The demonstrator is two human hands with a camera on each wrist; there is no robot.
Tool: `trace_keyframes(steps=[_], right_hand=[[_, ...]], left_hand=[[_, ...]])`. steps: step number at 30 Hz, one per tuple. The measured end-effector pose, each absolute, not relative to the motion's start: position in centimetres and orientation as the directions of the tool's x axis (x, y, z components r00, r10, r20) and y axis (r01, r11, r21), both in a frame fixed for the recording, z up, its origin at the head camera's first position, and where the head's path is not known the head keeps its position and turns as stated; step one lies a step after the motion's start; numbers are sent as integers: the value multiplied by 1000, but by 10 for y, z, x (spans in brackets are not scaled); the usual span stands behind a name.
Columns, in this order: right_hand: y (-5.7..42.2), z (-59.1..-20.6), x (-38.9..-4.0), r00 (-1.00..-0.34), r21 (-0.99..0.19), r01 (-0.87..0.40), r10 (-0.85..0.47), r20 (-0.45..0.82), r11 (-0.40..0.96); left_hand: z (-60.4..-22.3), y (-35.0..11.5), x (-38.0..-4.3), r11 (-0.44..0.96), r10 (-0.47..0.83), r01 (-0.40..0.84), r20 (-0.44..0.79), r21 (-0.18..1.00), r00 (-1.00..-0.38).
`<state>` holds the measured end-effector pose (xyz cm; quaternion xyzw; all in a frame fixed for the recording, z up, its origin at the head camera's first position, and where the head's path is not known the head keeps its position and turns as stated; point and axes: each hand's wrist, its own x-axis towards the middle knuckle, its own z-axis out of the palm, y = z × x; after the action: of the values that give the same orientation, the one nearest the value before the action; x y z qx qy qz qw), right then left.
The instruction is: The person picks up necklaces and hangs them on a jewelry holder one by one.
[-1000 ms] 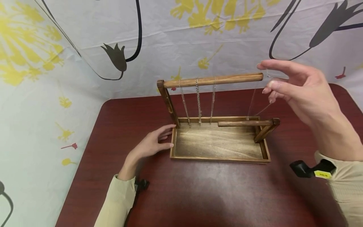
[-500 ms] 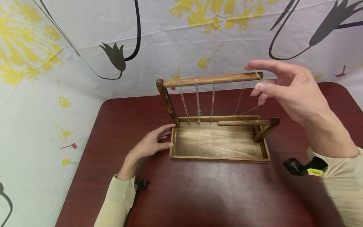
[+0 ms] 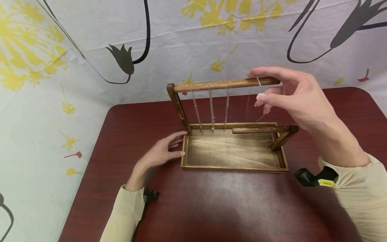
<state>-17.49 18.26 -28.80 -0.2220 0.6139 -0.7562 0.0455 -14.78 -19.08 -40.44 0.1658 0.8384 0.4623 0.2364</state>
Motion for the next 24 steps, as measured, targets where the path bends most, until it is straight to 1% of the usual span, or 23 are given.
trace_keyframes(steps=[3,10,18,24], right_hand=[[178,-287,-174,-903,-961,-204,-345,258,-185],[171,-289,-174,-889,-957,-219,-365,275,-189],[166,-288,-175,-902,-963,-244,-338,269,-117],[165,-287,-173,-911,-957,-290,-314,267,26]], left_hand=[[-404,-191,-148,517,497,59,-243,854,-833],[-402,-191,-148,509,501,60,-239,858,-831],[-402,-191,-148,524,492,59,-246,850,-835],[-427,-198,-154,524,488,56,-246,850,-837]])
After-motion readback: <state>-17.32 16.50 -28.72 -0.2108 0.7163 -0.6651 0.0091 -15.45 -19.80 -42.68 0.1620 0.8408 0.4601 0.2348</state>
